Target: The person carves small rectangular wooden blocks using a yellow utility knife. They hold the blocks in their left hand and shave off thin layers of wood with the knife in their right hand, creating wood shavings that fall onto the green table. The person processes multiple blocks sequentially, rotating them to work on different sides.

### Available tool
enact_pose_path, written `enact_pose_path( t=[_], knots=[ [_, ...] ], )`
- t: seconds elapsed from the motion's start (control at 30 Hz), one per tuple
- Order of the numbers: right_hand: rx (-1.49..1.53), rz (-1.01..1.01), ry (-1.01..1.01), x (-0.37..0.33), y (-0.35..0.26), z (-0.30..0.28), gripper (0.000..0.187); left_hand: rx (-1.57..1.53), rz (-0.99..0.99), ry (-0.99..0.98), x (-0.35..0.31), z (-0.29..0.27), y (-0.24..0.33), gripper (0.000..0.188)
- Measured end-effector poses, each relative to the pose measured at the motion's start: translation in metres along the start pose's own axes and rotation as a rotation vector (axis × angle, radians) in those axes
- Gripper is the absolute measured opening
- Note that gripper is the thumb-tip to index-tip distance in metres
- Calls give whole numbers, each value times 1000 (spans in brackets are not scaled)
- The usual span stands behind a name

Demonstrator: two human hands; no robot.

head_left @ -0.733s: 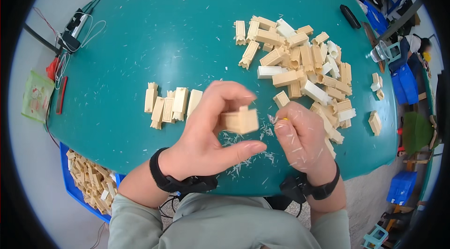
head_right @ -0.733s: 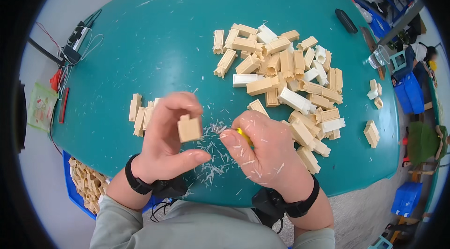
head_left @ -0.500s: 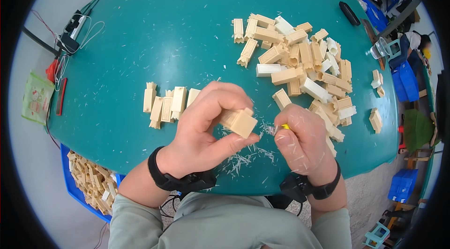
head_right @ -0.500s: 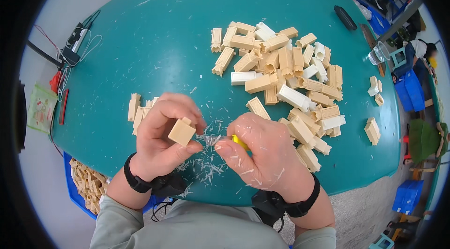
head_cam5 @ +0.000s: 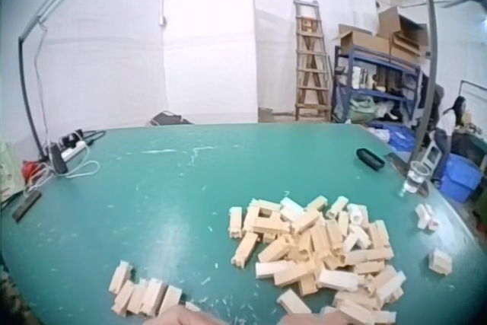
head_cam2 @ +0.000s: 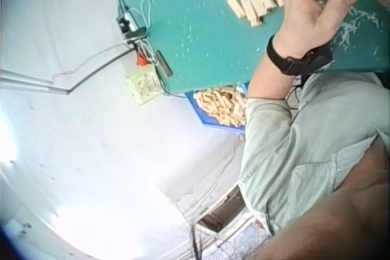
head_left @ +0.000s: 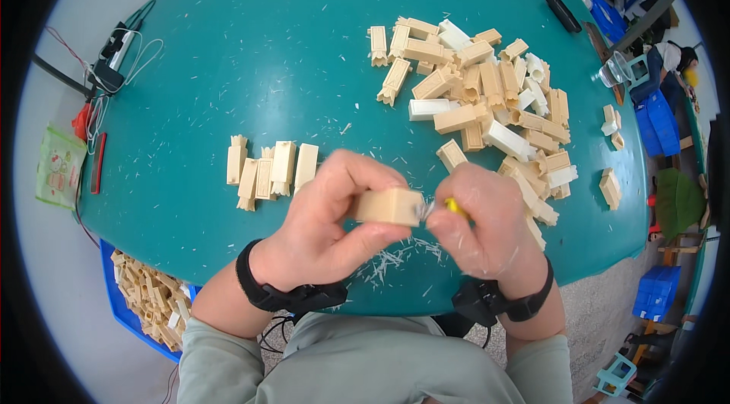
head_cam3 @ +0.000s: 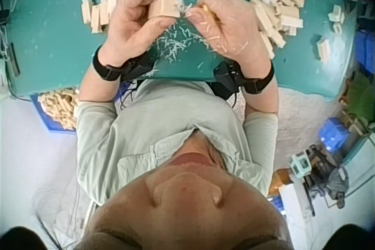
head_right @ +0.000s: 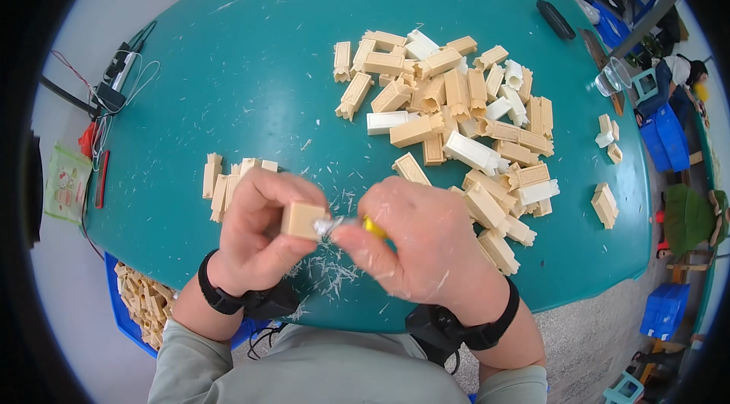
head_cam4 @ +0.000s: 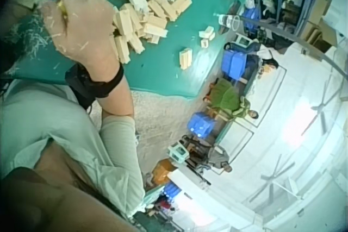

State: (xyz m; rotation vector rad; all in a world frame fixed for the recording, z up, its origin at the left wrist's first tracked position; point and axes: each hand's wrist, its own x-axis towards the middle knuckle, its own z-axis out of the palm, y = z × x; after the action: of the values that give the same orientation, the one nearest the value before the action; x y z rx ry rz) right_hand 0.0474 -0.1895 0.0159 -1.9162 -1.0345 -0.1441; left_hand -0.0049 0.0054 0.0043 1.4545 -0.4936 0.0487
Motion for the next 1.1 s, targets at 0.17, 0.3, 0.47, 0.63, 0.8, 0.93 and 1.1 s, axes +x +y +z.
enact_pose_path(
  t=[0.17,0.3,0.47,0.63,0.8,0.93,1.1],
  knots=[
    [-89,7,39,3,-1,-2,25,-2,1,-58,0,-3,-1,33],
    [-46,238,127,1,4,-1,25,-95,-75,-101,0,4,10,34],
    [140,301,79,0,-10,-4,26,161,-9,-38,9,-7,6,35],
    [198,346,47,0,-15,-1,26,112,88,169,6,2,-5,32],
    [162,332,31,-1,-13,4,27,534,178,189,7,0,1,38],
    [110,308,32,-1,-13,6,26,677,282,169,10,-1,0,40],
    [-40,318,30,-1,-8,7,28,701,387,143,11,-2,0,39]
  ],
)
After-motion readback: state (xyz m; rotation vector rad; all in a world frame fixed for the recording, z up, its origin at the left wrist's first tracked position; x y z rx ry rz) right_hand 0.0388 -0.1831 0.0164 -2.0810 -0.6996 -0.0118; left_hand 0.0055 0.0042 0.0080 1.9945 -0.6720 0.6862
